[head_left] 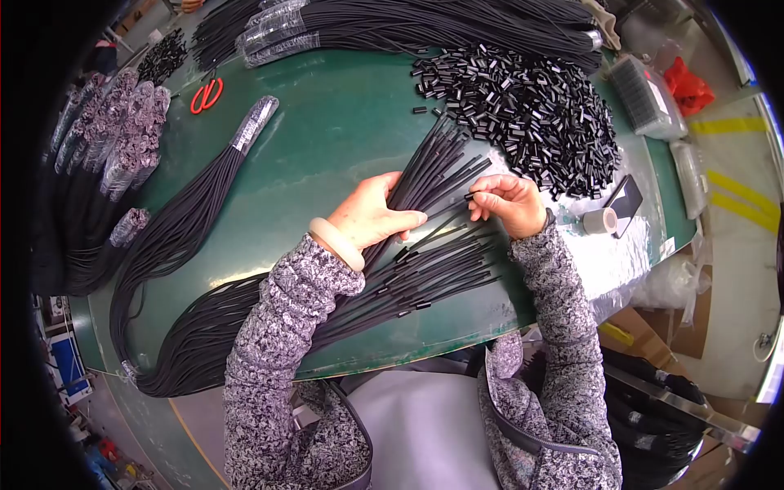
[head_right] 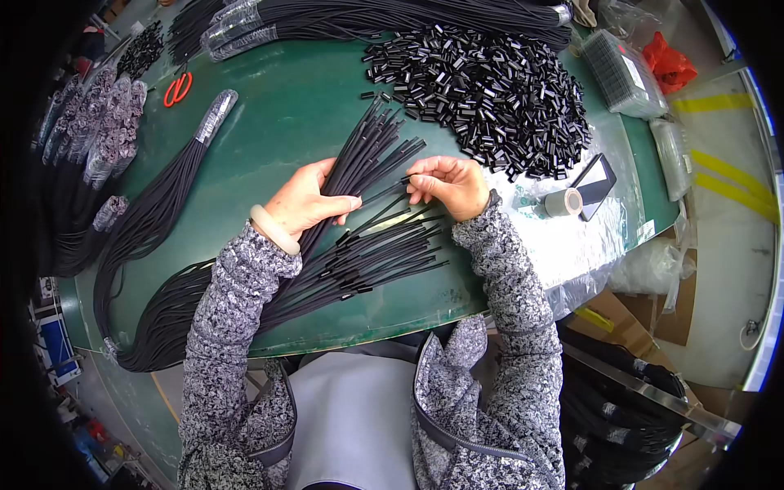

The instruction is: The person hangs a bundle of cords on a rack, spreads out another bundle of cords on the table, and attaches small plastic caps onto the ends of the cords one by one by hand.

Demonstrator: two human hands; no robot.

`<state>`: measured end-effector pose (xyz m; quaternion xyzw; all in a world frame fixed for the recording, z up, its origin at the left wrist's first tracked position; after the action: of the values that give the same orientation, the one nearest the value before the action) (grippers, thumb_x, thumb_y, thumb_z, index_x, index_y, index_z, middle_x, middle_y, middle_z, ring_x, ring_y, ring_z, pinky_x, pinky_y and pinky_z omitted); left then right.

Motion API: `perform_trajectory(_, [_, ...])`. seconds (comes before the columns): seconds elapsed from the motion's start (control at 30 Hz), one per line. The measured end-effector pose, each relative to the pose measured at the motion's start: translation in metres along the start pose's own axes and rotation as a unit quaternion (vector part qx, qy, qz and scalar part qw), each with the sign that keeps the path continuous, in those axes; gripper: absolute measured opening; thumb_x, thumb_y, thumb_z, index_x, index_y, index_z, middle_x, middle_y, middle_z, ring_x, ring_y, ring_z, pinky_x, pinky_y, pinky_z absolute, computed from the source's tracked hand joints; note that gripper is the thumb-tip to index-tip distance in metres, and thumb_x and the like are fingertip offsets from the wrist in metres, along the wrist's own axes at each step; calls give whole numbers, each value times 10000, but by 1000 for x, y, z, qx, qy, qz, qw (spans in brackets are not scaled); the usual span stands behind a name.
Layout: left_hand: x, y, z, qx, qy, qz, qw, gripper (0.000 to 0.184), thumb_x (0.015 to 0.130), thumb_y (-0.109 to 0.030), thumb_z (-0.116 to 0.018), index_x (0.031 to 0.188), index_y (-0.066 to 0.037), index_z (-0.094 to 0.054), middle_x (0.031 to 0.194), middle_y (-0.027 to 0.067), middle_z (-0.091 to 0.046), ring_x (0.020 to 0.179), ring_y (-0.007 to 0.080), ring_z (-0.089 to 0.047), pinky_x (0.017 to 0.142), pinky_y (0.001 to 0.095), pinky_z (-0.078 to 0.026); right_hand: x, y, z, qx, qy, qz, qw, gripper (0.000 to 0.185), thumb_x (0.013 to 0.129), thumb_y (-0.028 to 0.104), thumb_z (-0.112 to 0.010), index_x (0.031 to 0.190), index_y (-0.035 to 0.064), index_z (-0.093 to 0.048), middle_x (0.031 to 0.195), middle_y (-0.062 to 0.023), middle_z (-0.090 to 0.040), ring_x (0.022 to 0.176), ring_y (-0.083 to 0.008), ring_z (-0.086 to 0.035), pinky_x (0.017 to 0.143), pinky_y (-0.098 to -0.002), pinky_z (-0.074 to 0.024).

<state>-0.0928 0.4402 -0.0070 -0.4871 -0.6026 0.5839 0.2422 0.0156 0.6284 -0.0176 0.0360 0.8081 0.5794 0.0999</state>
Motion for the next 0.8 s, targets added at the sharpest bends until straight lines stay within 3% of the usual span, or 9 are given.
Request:
perform_trajectory(0.27, [-2,2,-1,-29,12,14,999,366,765,66,-602,1117,23,-511,829,66,-604,585,88,-536,514,179,-439,-3,4,-10,-92,54,-30,994,82,825,-58,-602,893,-32,-641,756,-93,-656,565,-133,-623,536,-163,-509])
perform_trajectory(0.37, [4,16,1,-6,-18,-29,999,362,768,58,-602,1117,24,-511,830,71,-611,582,92,-539,516,184,-442,-2,19,-42,-252,80,40,964,99,775,3,-651,865,40,-670,745,-33,-650,627,-130,-618,647,-257,-530])
perform_trajectory(0.4, [6,20,2,6,-34,-53,998,360,770,54,-601,1117,24,-511,831,73,-614,580,94,-541,517,186,-444,-4,34,-63,-493,60,211,842,80,738,52,-651,811,80,-666,719,-9,-630,651,-133,-600,716,-319,-510])
perform_trajectory(0.43, [8,21,4,19,-50,-77,996,358,772,50,-601,1117,25,-510,831,75,-617,579,96,-543,518,188,-446,-9,39,-87,-683,33,362,633,61,701,101,-652,757,121,-663,693,15,-611,674,-136,-582,784,-382,-490])
perform_trajectory(0.5, [7,17,4,3,-59,-70,996,356,775,43,-600,1119,25,-510,837,78,-619,589,98,-546,524,192,-449,-18,21,-115,-732,29,380,564,40,652,185,-624,638,157,-598,645,35,-560,689,-152,-539,828,-464,-418])
perform_trajectory(0.57, [3,12,4,-29,-80,-53,995,353,782,30,-598,1122,26,-508,850,85,-623,611,102,-552,535,198,-456,-21,14,-118,-754,99,309,571,49,663,155,-651,708,149,-635,695,26,-595,725,-142,-559,820,-440,-421])
perform_trajectory(0.63, [-3,6,5,-46,-97,-47,993,351,785,24,-597,1124,26,-507,856,88,-625,622,104,-555,540,202,-459,-8,18,-99,-734,113,202,638,38,672,133,-650,690,136,-618,687,19,-595,666,-151,-553,699,-378,-438])
perform_trajectory(0.73, [-8,-8,-3,-50,-64,-42,996,332,773,-3,-601,1092,12,-511,787,66,-595,582,106,-538,530,218,-449,49,39,-25,-650,-54,157,741,62,707,147,-627,732,90,-636,731,-25,-602,594,-195,-568,548,-309,-458])
perform_trajectory(0.8, [-9,-11,-5,-49,-57,-45,996,326,769,-12,-603,1081,8,-512,764,58,-585,569,106,-532,527,224,-446,91,36,-14,-596,-29,303,743,110,723,130,-625,814,80,-659,800,-39,-615,655,-218,-592,596,-323,-474])
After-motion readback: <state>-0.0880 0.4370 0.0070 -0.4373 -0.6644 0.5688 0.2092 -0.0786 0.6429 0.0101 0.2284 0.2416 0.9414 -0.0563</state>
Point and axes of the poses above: each hand's wrist, its own x-axis towards the middle knuckle, its own z-axis out of the back of the hand, y = z × x, the point moved 4 cm from there along x, towards the middle knuckle
